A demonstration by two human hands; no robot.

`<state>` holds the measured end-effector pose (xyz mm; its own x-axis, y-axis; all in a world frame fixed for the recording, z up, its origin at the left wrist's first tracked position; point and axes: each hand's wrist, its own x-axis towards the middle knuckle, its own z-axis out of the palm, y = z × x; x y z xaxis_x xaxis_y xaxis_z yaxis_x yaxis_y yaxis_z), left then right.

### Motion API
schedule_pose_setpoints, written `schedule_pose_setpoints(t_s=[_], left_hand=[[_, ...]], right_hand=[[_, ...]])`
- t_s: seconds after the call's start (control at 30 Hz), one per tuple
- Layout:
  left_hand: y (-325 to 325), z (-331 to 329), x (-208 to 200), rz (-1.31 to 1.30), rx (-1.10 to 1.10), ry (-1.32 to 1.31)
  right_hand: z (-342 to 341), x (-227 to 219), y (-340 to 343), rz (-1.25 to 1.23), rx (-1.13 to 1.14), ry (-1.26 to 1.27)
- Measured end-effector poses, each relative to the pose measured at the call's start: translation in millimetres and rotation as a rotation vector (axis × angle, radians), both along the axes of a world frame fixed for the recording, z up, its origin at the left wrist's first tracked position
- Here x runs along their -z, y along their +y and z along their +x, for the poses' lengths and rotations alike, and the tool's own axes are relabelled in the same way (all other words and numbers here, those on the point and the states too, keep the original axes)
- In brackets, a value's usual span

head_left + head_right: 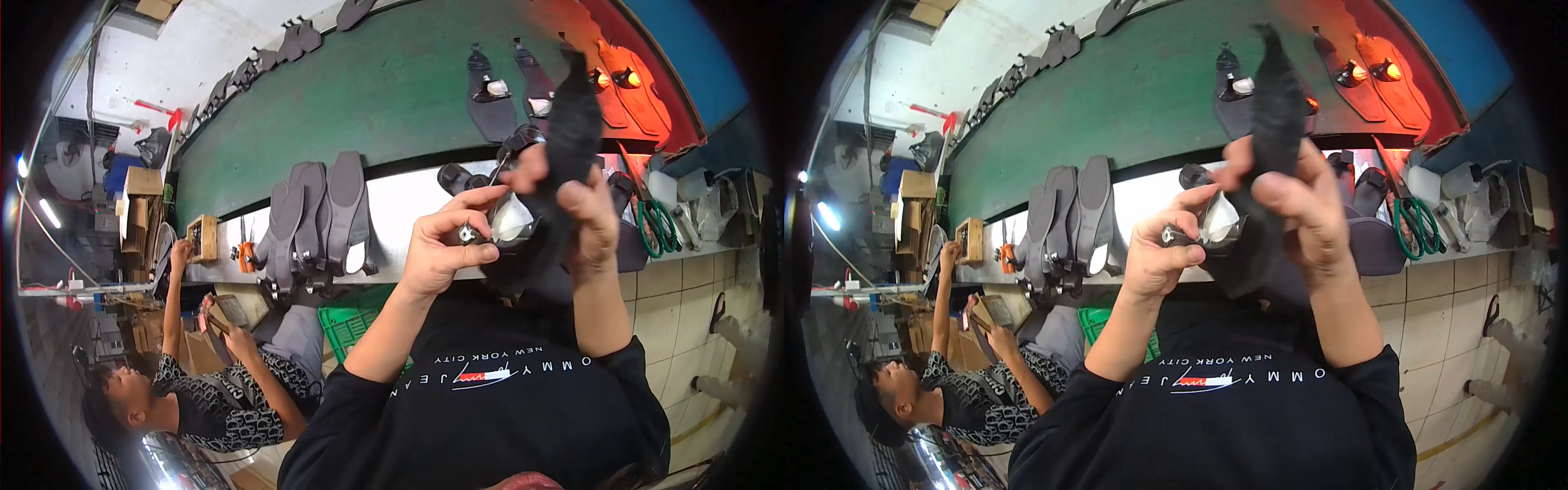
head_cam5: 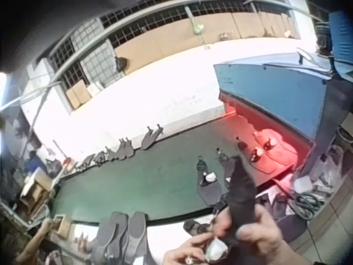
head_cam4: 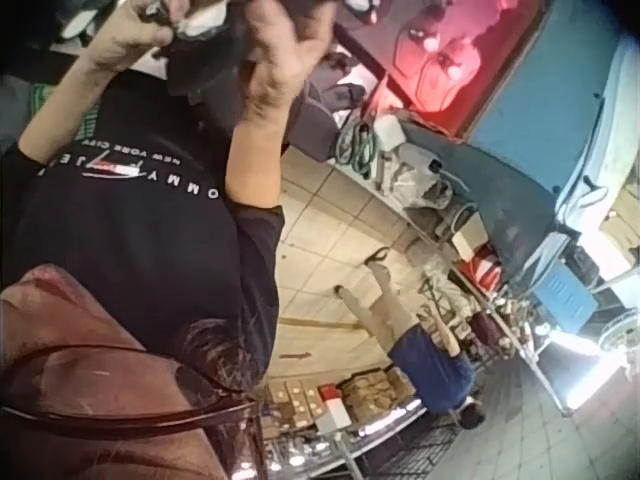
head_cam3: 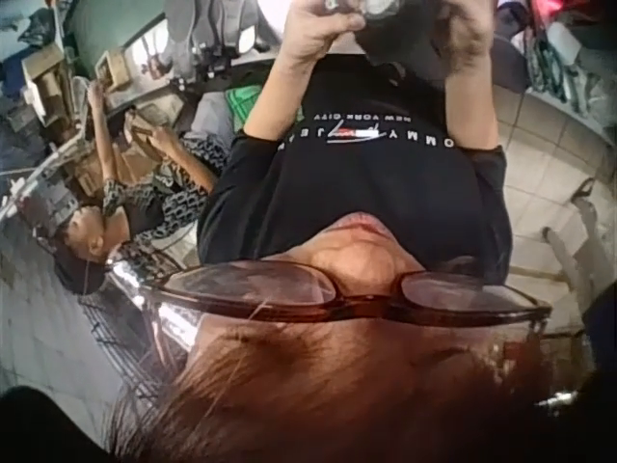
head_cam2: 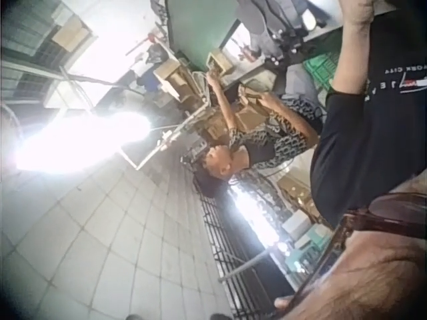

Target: Manual assembly and finishing of shoe components on a manufacturing line.

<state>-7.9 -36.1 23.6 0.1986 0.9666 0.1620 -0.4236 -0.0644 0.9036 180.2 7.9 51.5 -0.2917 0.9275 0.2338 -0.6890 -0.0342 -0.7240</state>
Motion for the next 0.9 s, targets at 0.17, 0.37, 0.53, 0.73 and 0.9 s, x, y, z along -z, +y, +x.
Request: schedule_pose_setpoints(t_s=[0.17, 0.37, 0.53, 0.73, 0.9], left_hand=[[-24, -21, 8, -0.247, -0.061, -0.171], [-38, -29, 21, -0.321, -0.134, -0.166], [-43, -30, 23, -0.298, -0.118, -0.171], [-42, -32, 20, -0.21, -0.078, -0.184], [-43, -31, 19, -0.212, -0.042, -0.194]], right_hand=[[12, -18, -15, 0.101, 0.144, -0.253], [7, -3, -56, 0.409, 0.204, -0.735], [-1, -6, -65, 0.242, 0.199, -0.795], [2, 10, -68, 0.456, 0.199, -0.869], [2, 17, -72, 0.471, 0.208, -0.888]])
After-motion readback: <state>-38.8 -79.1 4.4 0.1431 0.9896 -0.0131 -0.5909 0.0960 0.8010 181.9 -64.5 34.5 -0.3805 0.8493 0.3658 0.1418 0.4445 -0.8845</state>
